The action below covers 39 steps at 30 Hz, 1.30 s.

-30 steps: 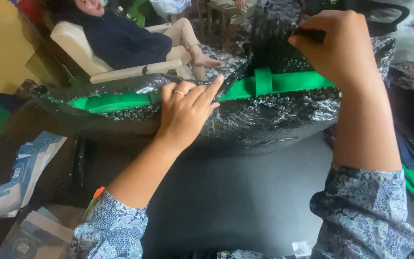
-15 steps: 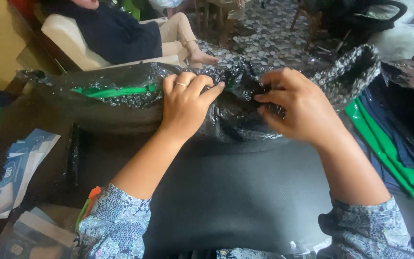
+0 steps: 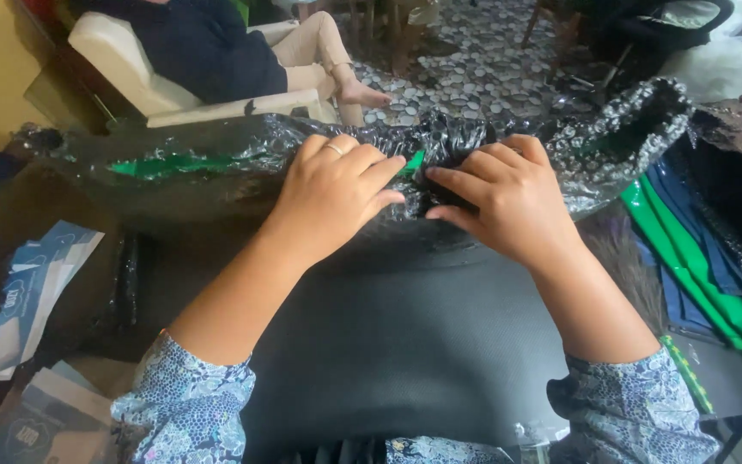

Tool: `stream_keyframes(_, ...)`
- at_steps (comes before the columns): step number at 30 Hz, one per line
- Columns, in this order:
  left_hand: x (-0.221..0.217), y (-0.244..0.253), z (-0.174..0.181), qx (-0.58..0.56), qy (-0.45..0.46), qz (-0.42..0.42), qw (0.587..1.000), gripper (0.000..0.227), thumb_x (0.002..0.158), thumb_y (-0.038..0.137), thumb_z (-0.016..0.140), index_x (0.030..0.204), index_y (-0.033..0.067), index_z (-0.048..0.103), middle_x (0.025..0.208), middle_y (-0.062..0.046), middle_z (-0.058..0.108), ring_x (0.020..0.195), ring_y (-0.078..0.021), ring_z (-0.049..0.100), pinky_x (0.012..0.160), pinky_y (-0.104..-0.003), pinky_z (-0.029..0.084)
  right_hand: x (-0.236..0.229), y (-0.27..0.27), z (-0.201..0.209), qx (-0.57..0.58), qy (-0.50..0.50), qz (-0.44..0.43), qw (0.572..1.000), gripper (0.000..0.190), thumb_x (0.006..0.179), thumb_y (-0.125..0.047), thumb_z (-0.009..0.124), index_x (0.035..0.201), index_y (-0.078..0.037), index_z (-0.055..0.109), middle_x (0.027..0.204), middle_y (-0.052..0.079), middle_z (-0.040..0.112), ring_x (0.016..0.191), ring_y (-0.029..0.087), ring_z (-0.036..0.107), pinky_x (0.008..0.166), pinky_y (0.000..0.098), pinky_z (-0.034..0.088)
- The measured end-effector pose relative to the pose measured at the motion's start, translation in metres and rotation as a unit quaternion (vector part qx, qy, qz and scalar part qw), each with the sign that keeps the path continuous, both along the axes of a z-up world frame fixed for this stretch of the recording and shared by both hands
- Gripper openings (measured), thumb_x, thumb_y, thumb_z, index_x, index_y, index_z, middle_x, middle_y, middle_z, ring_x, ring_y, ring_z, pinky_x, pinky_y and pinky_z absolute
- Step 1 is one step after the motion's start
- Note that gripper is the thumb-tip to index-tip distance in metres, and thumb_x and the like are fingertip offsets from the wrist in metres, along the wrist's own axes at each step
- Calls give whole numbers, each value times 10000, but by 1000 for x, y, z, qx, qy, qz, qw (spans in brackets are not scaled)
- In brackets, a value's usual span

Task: The person wraps a rectangular object with black bubble wrap, folding the edges and securing them with tape. They then place a green strap over the package and continue to fold and tape the bubble wrap to secure the item.

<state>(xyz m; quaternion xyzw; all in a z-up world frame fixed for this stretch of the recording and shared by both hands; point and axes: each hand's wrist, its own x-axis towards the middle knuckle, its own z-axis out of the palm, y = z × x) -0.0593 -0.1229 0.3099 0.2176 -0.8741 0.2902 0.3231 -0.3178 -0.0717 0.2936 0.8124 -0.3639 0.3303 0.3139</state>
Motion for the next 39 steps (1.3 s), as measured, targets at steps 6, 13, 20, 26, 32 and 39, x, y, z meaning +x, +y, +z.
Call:
stream_keyframes(6,-1,-15,-4,32,-35,13,999,298,891,354,827,1125,186,750,866,-7,688,885,-211,688,761,-376,533,11,-9,-15,-66,47,-34,996,145,882,-201,792,1018,-158,768,926,47,639,957,267,672,877,418,504)
stream_keyframes(13,-1,-9,14,171,-11,-15,985,141,922,213,787,1048,151,781,824,-60,725,858,-287,717,761,-429,561,-2,-25,-23,-33,20,-61,997,149,927,-147,684,1070,-164,726,837,-7,663,841,205,716,729,316,565)
stream_keyframes(20,4,6,40,313,-31,1,949,119,980,223,695,1018,150,781,776,-77,740,832,-311,729,777,-442,565,25,-9,22,70,15,-70,995,90,885,-116,764,972,-133,747,799,36,754,750,251,762,661,349,560)
stream_keyframes(26,6,17,44,368,-44,5,929,126,982,216,675,1045,147,760,782,-100,750,820,-322,732,779,-453,571,37,1,39,153,-32,-27,987,319,836,-179,849,1090,-118,666,1178,91,623,780,387,747,636,492,601)
stream_keyframes(32,12,20,41,432,-12,-35,901,120,997,195,671,1089,121,691,790,-82,747,711,-275,714,694,-379,563,30,-10,17,140,-32,37,989,28,903,-112,788,917,-100,767,840,57,724,795,315,744,670,391,561)
stream_keyframes(39,22,13,30,287,-14,-106,952,388,779,360,896,1025,121,715,982,-59,659,866,-267,685,774,-381,576,15,-28,0,70,-73,81,992,125,893,-115,837,929,-49,738,843,82,688,958,300,657,859,417,554)
